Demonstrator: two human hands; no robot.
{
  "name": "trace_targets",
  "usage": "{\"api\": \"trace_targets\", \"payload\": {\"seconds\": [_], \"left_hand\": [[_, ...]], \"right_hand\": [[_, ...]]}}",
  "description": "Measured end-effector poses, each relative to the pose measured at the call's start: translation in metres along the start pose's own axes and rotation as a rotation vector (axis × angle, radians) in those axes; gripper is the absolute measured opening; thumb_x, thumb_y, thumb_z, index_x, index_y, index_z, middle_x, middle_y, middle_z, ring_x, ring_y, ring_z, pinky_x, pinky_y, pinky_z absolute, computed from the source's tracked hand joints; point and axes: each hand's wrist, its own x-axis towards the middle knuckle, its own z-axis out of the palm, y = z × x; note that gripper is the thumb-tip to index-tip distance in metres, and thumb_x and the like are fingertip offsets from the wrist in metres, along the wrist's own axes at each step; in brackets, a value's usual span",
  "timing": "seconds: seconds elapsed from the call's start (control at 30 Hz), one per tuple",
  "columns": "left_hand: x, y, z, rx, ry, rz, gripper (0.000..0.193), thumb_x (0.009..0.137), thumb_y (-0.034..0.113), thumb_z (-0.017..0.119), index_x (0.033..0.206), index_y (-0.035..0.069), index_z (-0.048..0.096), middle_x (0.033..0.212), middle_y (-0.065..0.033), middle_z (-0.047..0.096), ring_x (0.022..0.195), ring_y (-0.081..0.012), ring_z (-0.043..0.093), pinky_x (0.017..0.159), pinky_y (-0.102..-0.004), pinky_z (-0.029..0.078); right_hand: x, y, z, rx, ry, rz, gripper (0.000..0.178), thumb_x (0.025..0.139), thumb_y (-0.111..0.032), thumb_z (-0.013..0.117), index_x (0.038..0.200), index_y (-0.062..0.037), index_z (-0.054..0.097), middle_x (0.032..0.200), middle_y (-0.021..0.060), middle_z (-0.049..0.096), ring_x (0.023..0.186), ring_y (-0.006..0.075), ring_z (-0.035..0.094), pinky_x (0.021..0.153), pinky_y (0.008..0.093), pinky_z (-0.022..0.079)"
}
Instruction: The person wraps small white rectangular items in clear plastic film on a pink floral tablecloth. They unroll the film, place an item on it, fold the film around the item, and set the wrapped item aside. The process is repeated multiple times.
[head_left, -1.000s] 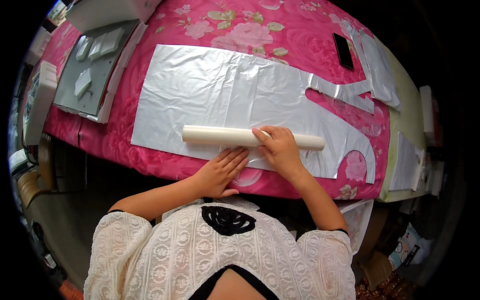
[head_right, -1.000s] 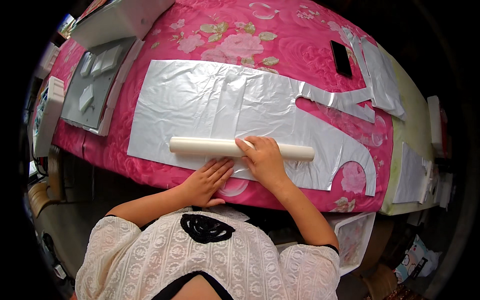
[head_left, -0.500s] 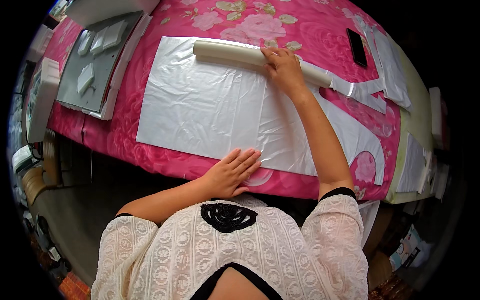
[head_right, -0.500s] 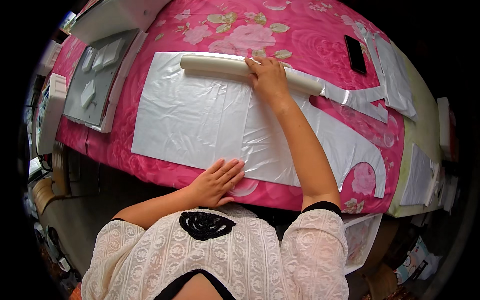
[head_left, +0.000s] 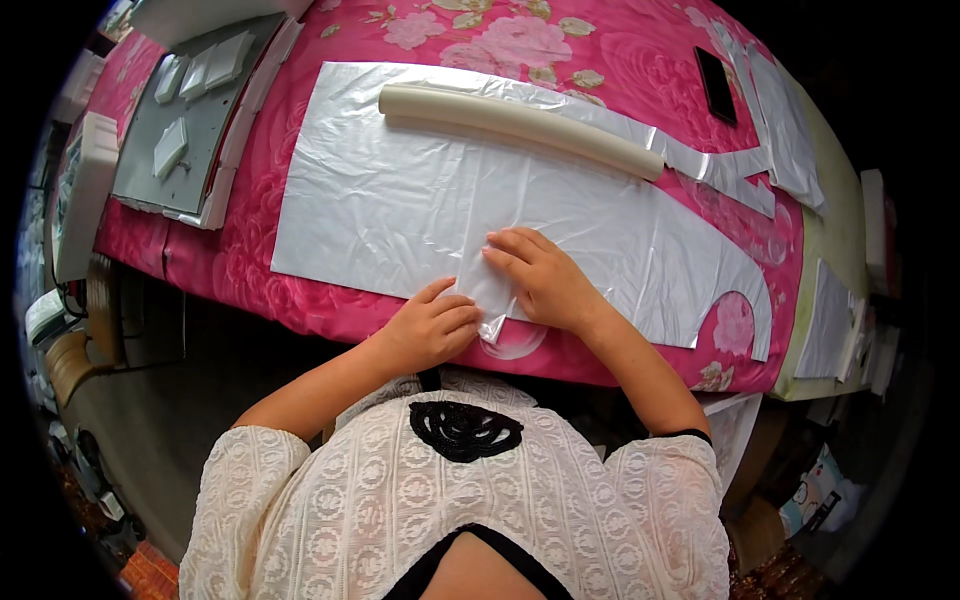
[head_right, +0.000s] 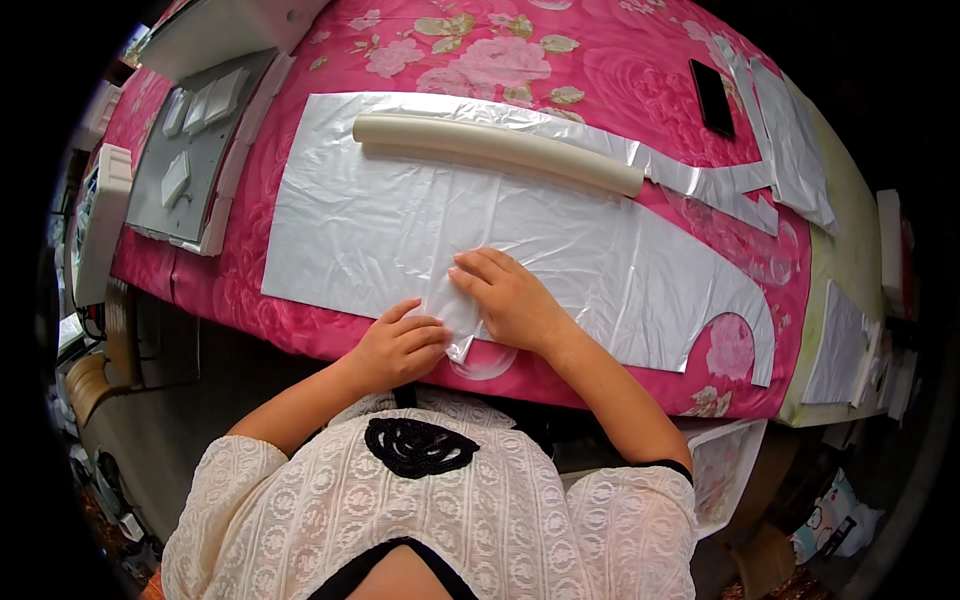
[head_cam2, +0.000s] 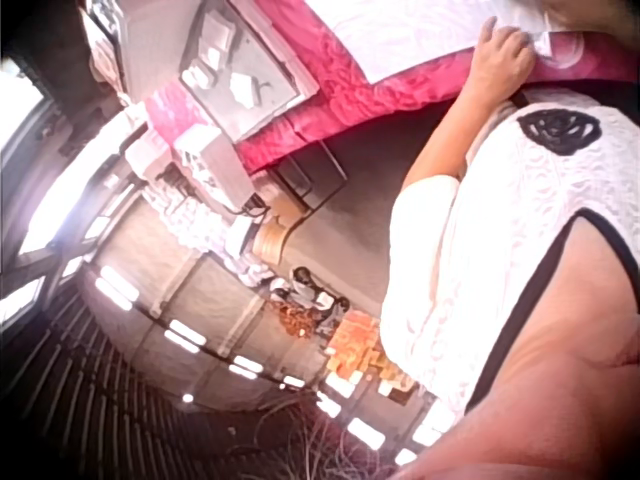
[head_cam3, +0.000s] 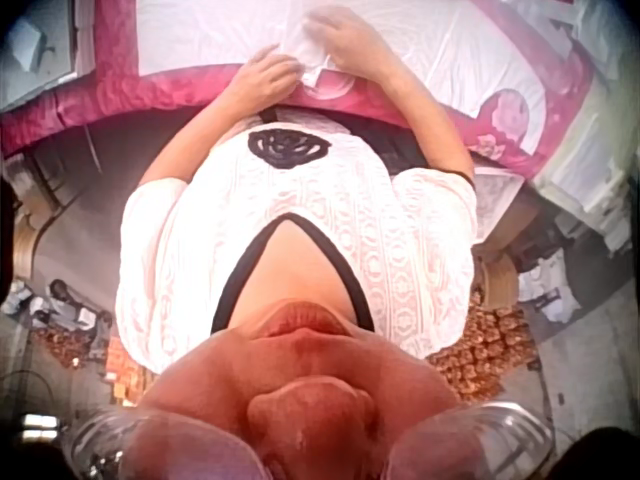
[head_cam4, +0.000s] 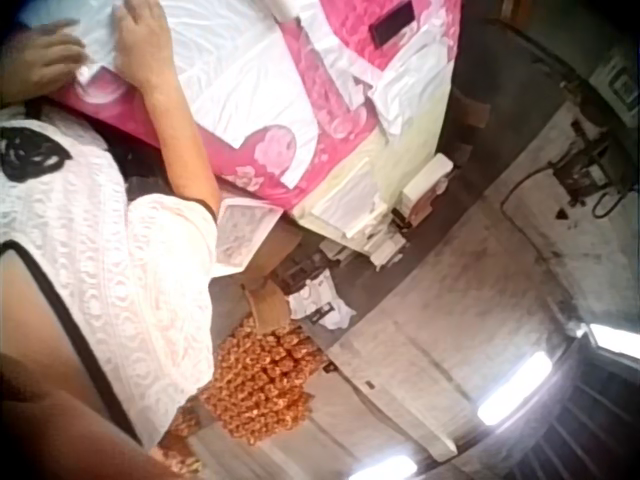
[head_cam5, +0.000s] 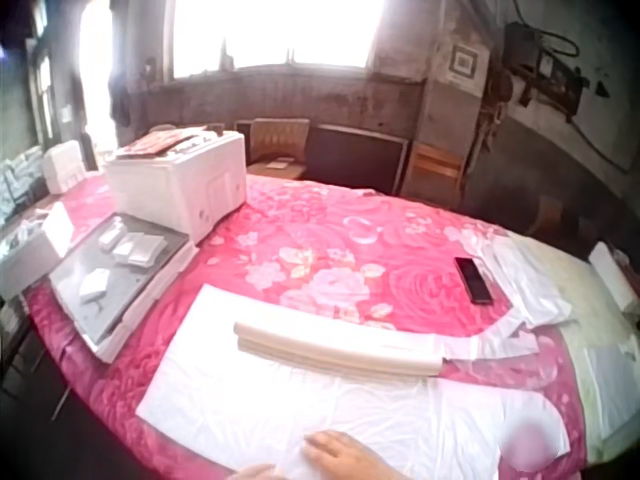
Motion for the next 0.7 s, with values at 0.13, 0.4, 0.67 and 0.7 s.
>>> {"api": "trace_targets", "payload": {"seconds": [0.13,0.4,0.67,0.7], "left_hand": [[0.014,-0.003,-0.01,-0.275,0.142,-0.149,0.017,0.07,0.01,0.07,0.079,0.008,0.057,0.091,-0.0005,0.064,0.087,-0.0175,0.062,0.09,-0.0389,0.047],[0.029,-0.047,-0.03,-0.231,-0.044,-0.079,0.068,0.062,0.027,0.079,0.119,0.002,0.051,0.127,-0.0126,0.052,0.116,-0.0277,0.052,0.097,-0.0408,0.042],[0.026,-0.058,-0.006,0.003,-0.111,-0.091,0.052,0.07,0.013,0.066,0.12,0.004,0.053,0.118,-0.0104,0.058,0.108,-0.0252,0.056,0.091,-0.0384,0.043],[0.027,-0.057,-0.007,-0.011,-0.116,-0.103,0.051,0.071,0.013,0.064,0.12,0.004,0.052,0.117,-0.0107,0.058,0.106,-0.0254,0.057,0.09,-0.0382,0.043]], "right_hand": [[0.006,-0.001,-0.001,0.031,0.034,0.033,0.045,0.066,0.007,0.056,0.111,-0.0021,0.059,0.114,0.0114,0.057,0.104,0.0295,0.052,0.089,0.0373,0.044],[0.012,0.002,0.008,0.086,0.228,0.091,0.031,0.066,0.001,0.063,0.097,-0.0041,0.065,0.098,0.0069,0.064,0.089,0.0248,0.057,0.079,0.0343,0.048],[0.008,0.002,0.008,-0.029,0.238,0.076,0.029,0.066,0.001,0.065,0.094,-0.0064,0.066,0.096,0.0054,0.065,0.087,0.0237,0.057,0.077,0.0336,0.049],[0.007,0.003,0.005,-0.011,0.225,0.121,0.028,0.067,0.001,0.065,0.094,-0.0068,0.067,0.094,0.0058,0.065,0.086,0.0238,0.058,0.076,0.033,0.049]]}}
